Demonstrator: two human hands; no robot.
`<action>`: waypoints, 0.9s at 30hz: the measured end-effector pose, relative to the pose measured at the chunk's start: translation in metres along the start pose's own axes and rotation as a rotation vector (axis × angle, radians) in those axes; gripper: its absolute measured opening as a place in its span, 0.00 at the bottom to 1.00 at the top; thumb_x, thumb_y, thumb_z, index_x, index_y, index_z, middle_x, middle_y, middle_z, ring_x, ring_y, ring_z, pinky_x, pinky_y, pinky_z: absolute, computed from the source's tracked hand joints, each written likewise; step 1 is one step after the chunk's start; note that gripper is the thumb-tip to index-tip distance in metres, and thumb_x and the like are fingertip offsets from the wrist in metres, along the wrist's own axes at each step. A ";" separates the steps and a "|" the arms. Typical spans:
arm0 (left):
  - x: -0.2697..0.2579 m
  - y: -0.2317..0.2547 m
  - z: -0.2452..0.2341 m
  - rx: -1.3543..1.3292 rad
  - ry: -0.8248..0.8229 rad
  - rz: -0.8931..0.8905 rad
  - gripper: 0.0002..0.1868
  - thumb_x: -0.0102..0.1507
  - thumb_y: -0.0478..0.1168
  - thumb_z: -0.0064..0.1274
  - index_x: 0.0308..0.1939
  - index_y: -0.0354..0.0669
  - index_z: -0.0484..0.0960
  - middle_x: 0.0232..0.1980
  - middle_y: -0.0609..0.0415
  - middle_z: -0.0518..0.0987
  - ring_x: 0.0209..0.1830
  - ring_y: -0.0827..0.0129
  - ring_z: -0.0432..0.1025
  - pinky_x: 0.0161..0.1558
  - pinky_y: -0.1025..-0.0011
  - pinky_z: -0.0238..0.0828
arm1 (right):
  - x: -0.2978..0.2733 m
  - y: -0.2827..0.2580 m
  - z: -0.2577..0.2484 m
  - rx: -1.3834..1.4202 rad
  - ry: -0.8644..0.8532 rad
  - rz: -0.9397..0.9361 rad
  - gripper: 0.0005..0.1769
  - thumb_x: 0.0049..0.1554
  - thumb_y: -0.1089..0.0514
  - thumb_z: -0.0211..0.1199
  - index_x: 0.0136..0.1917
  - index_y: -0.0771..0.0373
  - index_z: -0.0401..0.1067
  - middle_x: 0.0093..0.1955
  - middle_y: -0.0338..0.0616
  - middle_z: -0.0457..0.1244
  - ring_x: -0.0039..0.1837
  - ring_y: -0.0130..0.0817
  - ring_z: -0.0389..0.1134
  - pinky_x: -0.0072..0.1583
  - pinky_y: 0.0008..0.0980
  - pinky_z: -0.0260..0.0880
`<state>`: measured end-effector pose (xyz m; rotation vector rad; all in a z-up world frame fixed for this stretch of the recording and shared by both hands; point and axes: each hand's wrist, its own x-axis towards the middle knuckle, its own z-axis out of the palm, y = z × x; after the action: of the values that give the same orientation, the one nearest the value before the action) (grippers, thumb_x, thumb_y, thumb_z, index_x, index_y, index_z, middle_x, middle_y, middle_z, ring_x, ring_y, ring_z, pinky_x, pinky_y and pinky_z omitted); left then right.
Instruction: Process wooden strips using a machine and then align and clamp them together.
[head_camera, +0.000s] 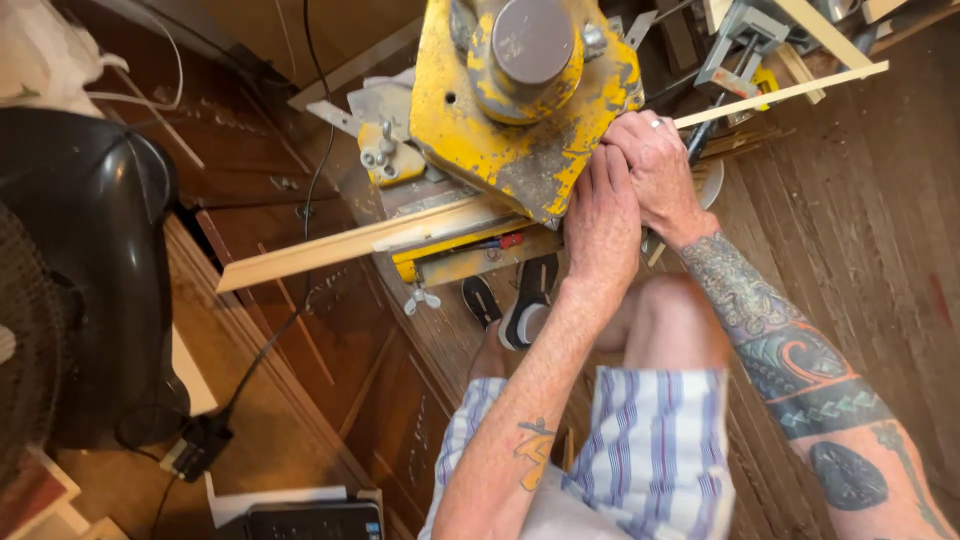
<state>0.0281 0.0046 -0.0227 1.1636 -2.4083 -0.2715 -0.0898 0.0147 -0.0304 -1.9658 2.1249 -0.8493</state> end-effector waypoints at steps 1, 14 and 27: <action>0.000 0.002 -0.001 0.032 0.020 0.001 0.15 0.66 0.36 0.46 0.56 0.39 0.74 0.49 0.51 0.75 0.50 0.65 0.75 0.58 0.68 0.73 | -0.003 0.003 0.001 0.001 -0.007 0.001 0.18 0.72 0.44 0.49 0.50 0.56 0.70 0.47 0.42 0.59 0.53 0.43 0.63 0.58 0.42 0.62; 0.001 0.025 0.023 0.215 -0.051 -0.073 0.19 0.70 0.41 0.36 0.59 0.34 0.73 0.57 0.43 0.76 0.60 0.60 0.75 0.48 0.71 0.74 | -0.003 0.011 0.000 0.079 -0.015 -0.020 0.13 0.71 0.47 0.52 0.53 0.56 0.71 0.47 0.44 0.59 0.52 0.45 0.62 0.57 0.42 0.61; 0.003 0.012 0.027 0.164 -0.125 0.003 0.22 0.68 0.44 0.37 0.62 0.37 0.72 0.61 0.46 0.75 0.64 0.60 0.74 0.47 0.73 0.75 | 0.008 -0.002 -0.009 0.071 -0.007 0.015 0.13 0.71 0.49 0.51 0.56 0.54 0.74 0.46 0.42 0.61 0.52 0.43 0.63 0.59 0.41 0.61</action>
<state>0.0057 0.0094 -0.0414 1.2472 -2.5817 -0.1516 -0.0932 0.0100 -0.0198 -1.9140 2.0729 -0.9003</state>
